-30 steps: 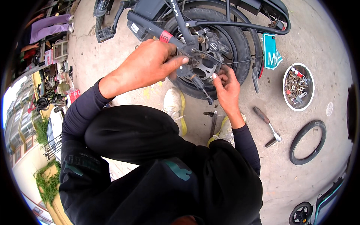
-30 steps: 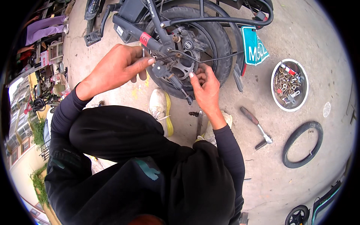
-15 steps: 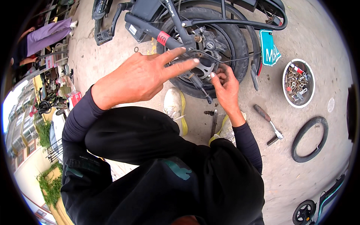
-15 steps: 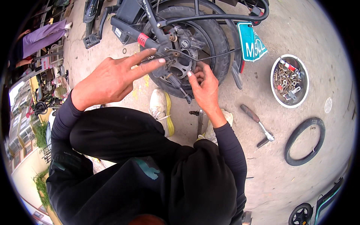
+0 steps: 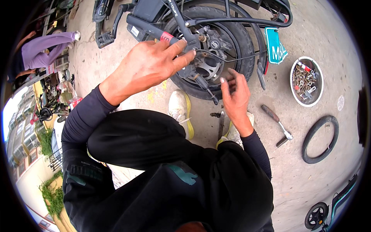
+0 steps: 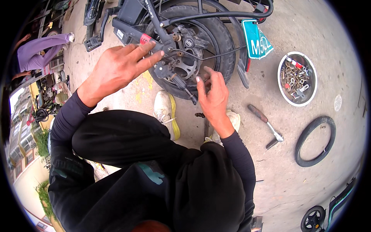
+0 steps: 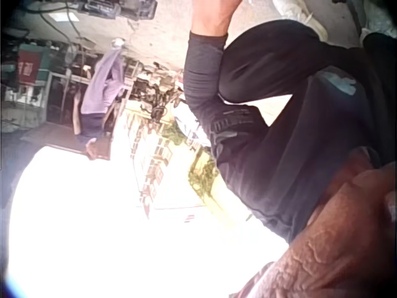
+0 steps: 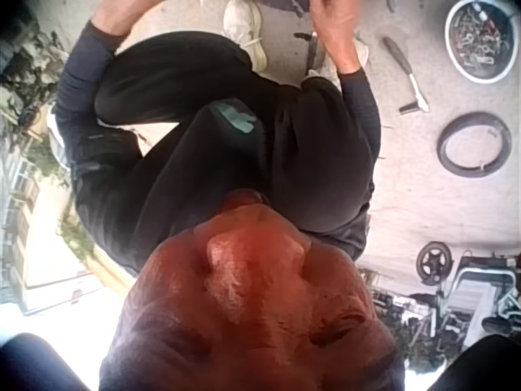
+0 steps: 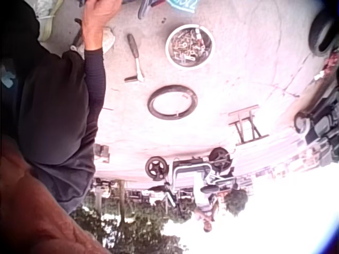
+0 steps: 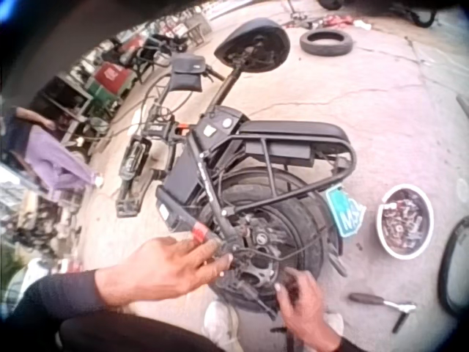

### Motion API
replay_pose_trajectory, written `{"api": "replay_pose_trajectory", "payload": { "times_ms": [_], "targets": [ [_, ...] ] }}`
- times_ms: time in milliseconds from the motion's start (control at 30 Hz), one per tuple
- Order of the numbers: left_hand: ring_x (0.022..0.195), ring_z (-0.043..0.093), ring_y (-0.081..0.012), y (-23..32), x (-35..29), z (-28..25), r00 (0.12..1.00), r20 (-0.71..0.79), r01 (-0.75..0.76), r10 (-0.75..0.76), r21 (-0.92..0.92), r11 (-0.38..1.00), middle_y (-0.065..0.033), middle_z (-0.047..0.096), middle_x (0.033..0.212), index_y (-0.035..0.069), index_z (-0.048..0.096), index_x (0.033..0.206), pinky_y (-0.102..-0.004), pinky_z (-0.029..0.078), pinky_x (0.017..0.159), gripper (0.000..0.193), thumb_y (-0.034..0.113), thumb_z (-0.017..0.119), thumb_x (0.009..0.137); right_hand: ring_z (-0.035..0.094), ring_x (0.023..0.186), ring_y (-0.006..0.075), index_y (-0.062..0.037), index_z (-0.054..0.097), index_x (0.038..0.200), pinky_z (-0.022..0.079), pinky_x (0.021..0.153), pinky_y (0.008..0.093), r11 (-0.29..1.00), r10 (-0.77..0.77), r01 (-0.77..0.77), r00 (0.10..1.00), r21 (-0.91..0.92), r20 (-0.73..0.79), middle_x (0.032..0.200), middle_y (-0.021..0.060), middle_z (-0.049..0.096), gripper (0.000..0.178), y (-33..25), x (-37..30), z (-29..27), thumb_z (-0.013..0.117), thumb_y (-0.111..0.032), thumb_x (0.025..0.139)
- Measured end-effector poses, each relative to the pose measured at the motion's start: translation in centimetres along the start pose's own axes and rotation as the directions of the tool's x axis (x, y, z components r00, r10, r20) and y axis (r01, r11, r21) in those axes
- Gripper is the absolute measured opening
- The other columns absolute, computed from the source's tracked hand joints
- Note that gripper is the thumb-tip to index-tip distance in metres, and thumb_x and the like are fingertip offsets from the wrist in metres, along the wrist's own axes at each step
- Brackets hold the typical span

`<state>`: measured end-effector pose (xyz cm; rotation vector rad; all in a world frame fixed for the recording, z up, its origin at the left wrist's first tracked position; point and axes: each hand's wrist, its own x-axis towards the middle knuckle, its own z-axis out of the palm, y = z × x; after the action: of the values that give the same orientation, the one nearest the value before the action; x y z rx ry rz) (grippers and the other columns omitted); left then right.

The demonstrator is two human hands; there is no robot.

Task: The person adjusts the rear brake cable and caliper on an electric bicycle using an Allen key and a screwdriver. They repeatedly tighten the cable anchor bolt and make small adjustments to the brake mechanism while the bike is inverted.

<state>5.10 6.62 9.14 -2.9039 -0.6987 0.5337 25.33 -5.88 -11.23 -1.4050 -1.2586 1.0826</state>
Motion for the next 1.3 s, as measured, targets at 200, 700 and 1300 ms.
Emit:
{"api": "replay_pose_trajectory", "payload": {
  "times_ms": [200,700,1300],
  "targets": [
    [0.112,0.068,-0.0254,-0.5,0.5,1.2,0.985,-0.138,-0.090,0.105,0.111,0.990,-0.0102,0.057,0.147,0.013,0.064,0.130,-0.0326,0.060,0.079,0.047,0.010,0.066,0.083,0.068,0.085,0.0307,-0.0020,0.064,0.123,0.056,0.072,0.0396,0.901,-0.426,0.433,0.886,-0.001,0.183,0.105,0.0114,0.062,0.040,-6.8,6.6,-1.3,0.078,-0.009,0.086],
    [0.106,0.066,-0.0167,0.1,-2.5,3.6,0.871,0.089,0.274,-0.483,-0.904,0.329,-0.0105,0.057,0.134,0.005,0.056,0.138,-0.0276,0.057,0.078,0.052,-0.006,0.066,0.088,0.067,0.083,0.0242,-0.0059,0.076,0.105,0.054,0.073,0.0349,0.802,-0.577,0.596,0.758,0.034,0.305,0.091,0.0066,0.065,0.029,-6.0,10.3,1.3,0.080,0.002,0.077],
    [0.072,0.059,-0.0049,4.7,-1.1,10.3,0.681,0.012,-0.059,-0.732,-0.996,-0.072,-0.0022,0.069,0.095,0.004,0.077,0.098,-0.0214,0.044,0.058,0.016,0.001,0.082,0.084,0.067,0.072,0.0255,-0.0062,0.072,0.107,0.053,0.061,0.0352,0.910,-0.383,0.413,0.877,-0.045,0.291,0.087,0.0063,0.063,0.034,-7.8,8.2,1.6,0.082,-0.001,0.076]
  ]
}}
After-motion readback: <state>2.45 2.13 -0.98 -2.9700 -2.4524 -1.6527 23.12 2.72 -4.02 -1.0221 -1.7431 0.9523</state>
